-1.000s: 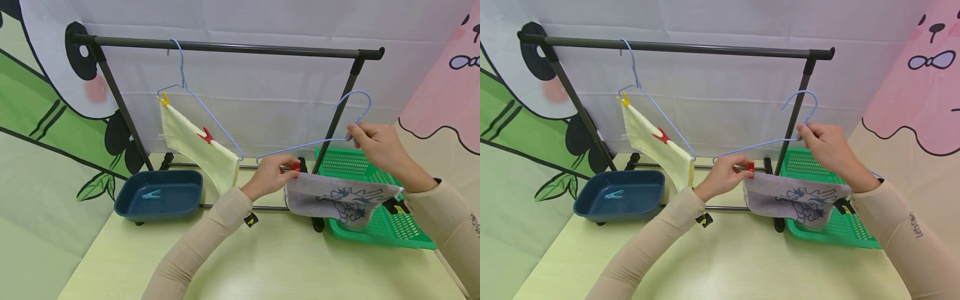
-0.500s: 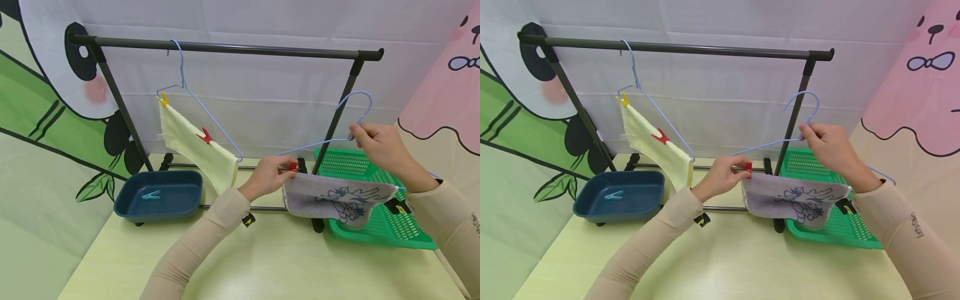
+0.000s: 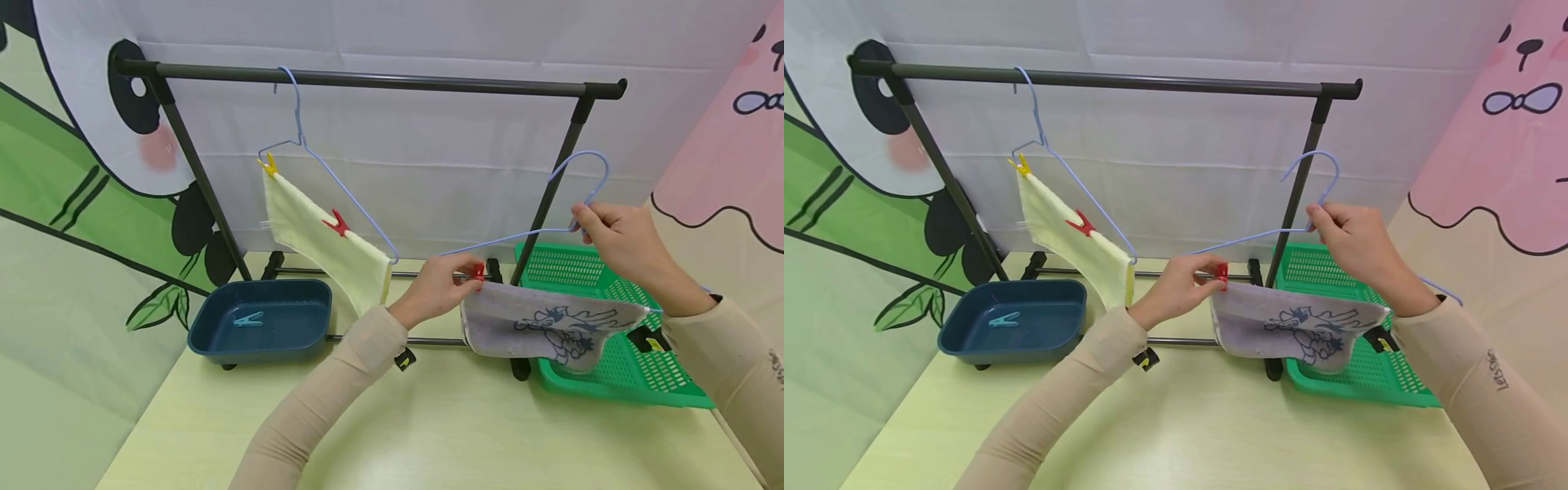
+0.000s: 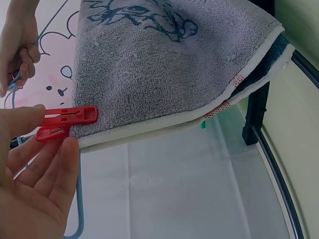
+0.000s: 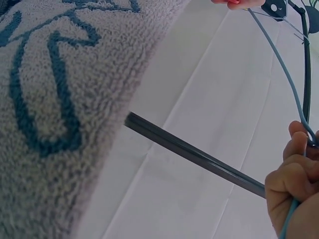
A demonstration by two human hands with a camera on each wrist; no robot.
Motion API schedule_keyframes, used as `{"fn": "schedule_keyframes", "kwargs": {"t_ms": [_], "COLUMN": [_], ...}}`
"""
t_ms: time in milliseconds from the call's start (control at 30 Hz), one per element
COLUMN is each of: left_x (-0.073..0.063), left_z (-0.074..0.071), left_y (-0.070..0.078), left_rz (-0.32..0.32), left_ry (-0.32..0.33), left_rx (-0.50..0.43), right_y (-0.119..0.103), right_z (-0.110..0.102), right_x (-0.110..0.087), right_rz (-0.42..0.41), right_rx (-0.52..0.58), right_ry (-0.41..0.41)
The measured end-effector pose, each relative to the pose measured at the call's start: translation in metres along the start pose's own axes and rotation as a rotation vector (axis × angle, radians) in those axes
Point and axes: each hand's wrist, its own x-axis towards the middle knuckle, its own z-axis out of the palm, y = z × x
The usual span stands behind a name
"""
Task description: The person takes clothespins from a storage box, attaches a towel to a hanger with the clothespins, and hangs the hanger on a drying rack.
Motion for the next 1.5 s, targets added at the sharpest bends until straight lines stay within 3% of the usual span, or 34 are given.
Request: {"fn": "schedule_keyframes", "kwargs": {"t_ms": [400,567,833,1100,1367,1500], "left_x": [-0.0013,-0.0008,-0.0014,-0.0003,-0.0001,-0.0002], "left_z": [-0.0013,-0.0015,-0.0034,-0.0016,-0.0013,-0.0012], "left_y": [-0.0001,-0.0008,0.0017,0.0004,0.0007,0.0017], "left_rz": [0.036,0.024,0.017,0.036,-0.078,-0.084], "left_ry": [0.011,0.004,0.012,0.039,0.008,-0.013], "left_rx": [-0.01,-0.013,0.072,0.082,0.043,-0.006], "right_y": [0.005,0.0044,-0.002,-0.0031,-0.002,0.0003], "right_z": [-0.0008,-0.0012,-0.0005,0.0017,0.0021,0.0009], "right_x": [-0.001,-0.0013,-0.0007,0.0005,0.0003,-0.0001], "right_rz": [0.034,0.036,0.022,0.016,0.018,0.025], "right_rx": [0.0,0.004,0.0,-0.01,-0.007,-0.005], "right_ry": [-0.005,-0.008,-0.015,-0.01,-0.02,-0.03]}}
